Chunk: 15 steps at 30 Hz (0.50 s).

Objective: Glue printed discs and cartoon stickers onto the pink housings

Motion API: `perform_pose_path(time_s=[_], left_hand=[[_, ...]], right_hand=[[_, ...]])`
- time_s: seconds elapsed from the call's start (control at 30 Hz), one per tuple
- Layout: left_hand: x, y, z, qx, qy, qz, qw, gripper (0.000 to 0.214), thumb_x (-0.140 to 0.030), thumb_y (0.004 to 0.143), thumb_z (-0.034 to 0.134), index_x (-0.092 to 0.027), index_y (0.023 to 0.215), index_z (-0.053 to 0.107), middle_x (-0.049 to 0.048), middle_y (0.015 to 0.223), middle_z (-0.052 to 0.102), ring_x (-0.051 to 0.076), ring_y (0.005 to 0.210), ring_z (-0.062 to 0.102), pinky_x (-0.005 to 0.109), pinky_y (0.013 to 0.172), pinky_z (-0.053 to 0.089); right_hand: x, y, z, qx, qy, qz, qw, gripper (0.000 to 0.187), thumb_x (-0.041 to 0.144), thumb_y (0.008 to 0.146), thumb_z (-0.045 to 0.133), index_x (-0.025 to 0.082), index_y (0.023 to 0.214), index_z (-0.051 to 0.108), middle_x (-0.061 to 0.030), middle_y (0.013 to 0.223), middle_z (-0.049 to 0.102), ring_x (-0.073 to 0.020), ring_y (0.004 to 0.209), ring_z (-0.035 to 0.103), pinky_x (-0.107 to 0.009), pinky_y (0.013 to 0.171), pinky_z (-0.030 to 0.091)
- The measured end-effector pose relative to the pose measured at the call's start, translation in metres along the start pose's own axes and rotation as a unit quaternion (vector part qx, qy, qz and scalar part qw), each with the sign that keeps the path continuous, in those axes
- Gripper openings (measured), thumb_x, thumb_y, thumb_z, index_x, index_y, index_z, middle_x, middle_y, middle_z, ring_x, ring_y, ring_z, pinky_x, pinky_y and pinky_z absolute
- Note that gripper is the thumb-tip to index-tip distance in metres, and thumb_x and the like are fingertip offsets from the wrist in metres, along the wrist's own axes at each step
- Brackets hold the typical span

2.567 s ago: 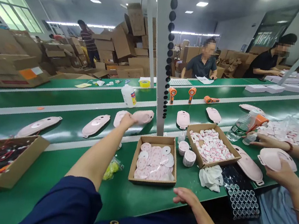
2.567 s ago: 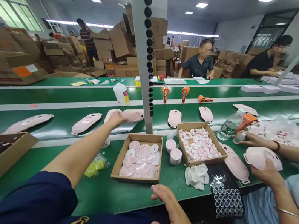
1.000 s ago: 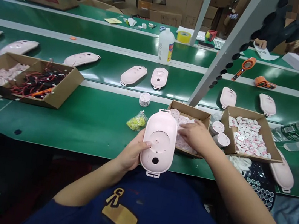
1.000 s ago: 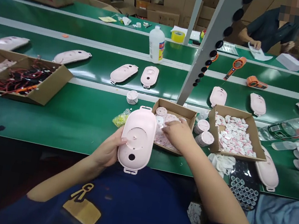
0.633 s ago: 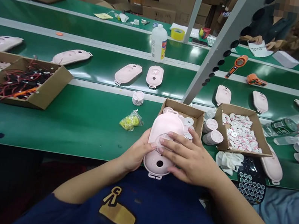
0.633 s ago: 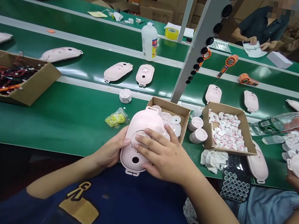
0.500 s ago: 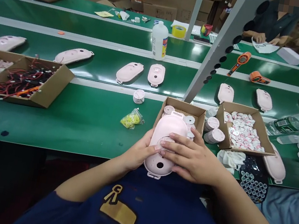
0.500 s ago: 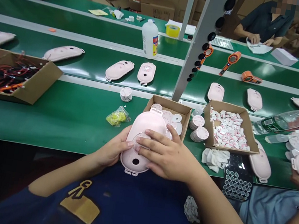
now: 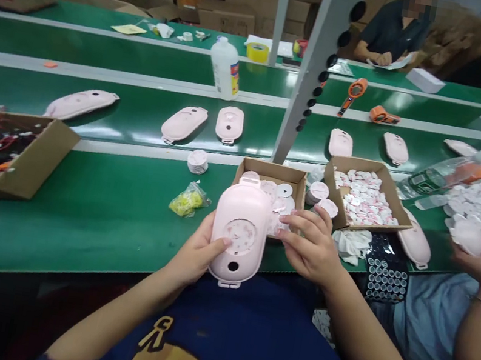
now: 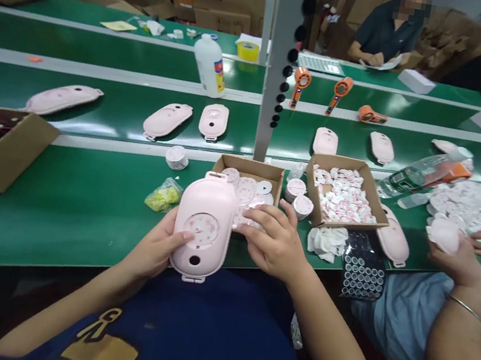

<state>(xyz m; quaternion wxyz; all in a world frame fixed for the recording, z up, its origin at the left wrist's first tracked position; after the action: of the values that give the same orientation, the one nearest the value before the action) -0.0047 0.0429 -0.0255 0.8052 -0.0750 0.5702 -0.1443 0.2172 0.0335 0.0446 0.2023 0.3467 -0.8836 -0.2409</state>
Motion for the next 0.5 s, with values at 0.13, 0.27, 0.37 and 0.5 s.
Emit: perform_pose_path(time_s=[0.13, 0.27, 0.37, 0.5], left_hand=[[-0.002, 0.0, -0.008, -0.037, -0.003, -0.023, 0.999, 0.081, -0.036, 0.067, 0.084, -0.021, 0.138, 0.049, 0.0108, 0.128, 0.067, 0.03, 0.118, 0.062, 0.037, 0.098, 0.051], [-0.005, 0.0, -0.008, -0.05, -0.004, -0.035, 0.998, 0.086, -0.033, 0.062, 0.087, -0.022, 0.138, 0.05, 0.0098, 0.121, 0.071, 0.029, 0.109, 0.066, 0.033, 0.088, 0.056], [-0.006, 0.0, -0.006, -0.033, -0.002, -0.046, 0.998, 0.09, -0.032, 0.063, 0.087, -0.023, 0.142, 0.046, 0.0101, 0.12, 0.072, 0.03, 0.109, 0.067, 0.034, 0.086, 0.058], [-0.004, -0.002, -0.005, -0.017, -0.006, -0.057, 0.998, 0.092, -0.033, 0.065, 0.086, -0.024, 0.146, 0.043, 0.0118, 0.122, 0.071, 0.032, 0.11, 0.067, 0.036, 0.087, 0.058]], right_hand=[[-0.061, -0.025, -0.009, 0.089, -0.081, 0.225, 0.967, 0.029, 0.023, 0.096, 0.044, 0.026, 0.103, 0.072, -0.0021, 0.118, 0.072, -0.0192, 0.115, 0.061, -0.041, 0.111, 0.037], [-0.153, -0.048, -0.039, 0.154, -0.171, 0.401, 0.887, 0.034, 0.02, 0.099, 0.04, 0.015, 0.122, 0.065, -0.0138, 0.129, 0.064, -0.0254, 0.121, 0.058, -0.045, 0.105, 0.044], [-0.212, -0.058, -0.045, 0.235, -0.186, 0.48, 0.824, 0.027, 0.029, 0.097, 0.055, 0.015, 0.118, 0.064, -0.0123, 0.121, 0.065, -0.0248, 0.11, 0.063, -0.047, 0.095, 0.051], [-0.246, -0.06, -0.026, 0.323, -0.178, 0.498, 0.785, 0.031, 0.036, 0.095, 0.06, 0.017, 0.12, 0.06, -0.0082, 0.122, 0.063, -0.0208, 0.105, 0.063, -0.043, 0.09, 0.055]])
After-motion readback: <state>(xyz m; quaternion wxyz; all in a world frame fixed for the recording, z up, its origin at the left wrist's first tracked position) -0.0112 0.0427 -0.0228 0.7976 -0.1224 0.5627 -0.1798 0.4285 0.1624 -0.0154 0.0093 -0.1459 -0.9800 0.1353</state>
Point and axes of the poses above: each hand's wrist, its own y-axis towards the middle knuckle, its own z-axis out of the palm, x = y × z, the point moved 5 cm from there along y, towards the middle knuckle
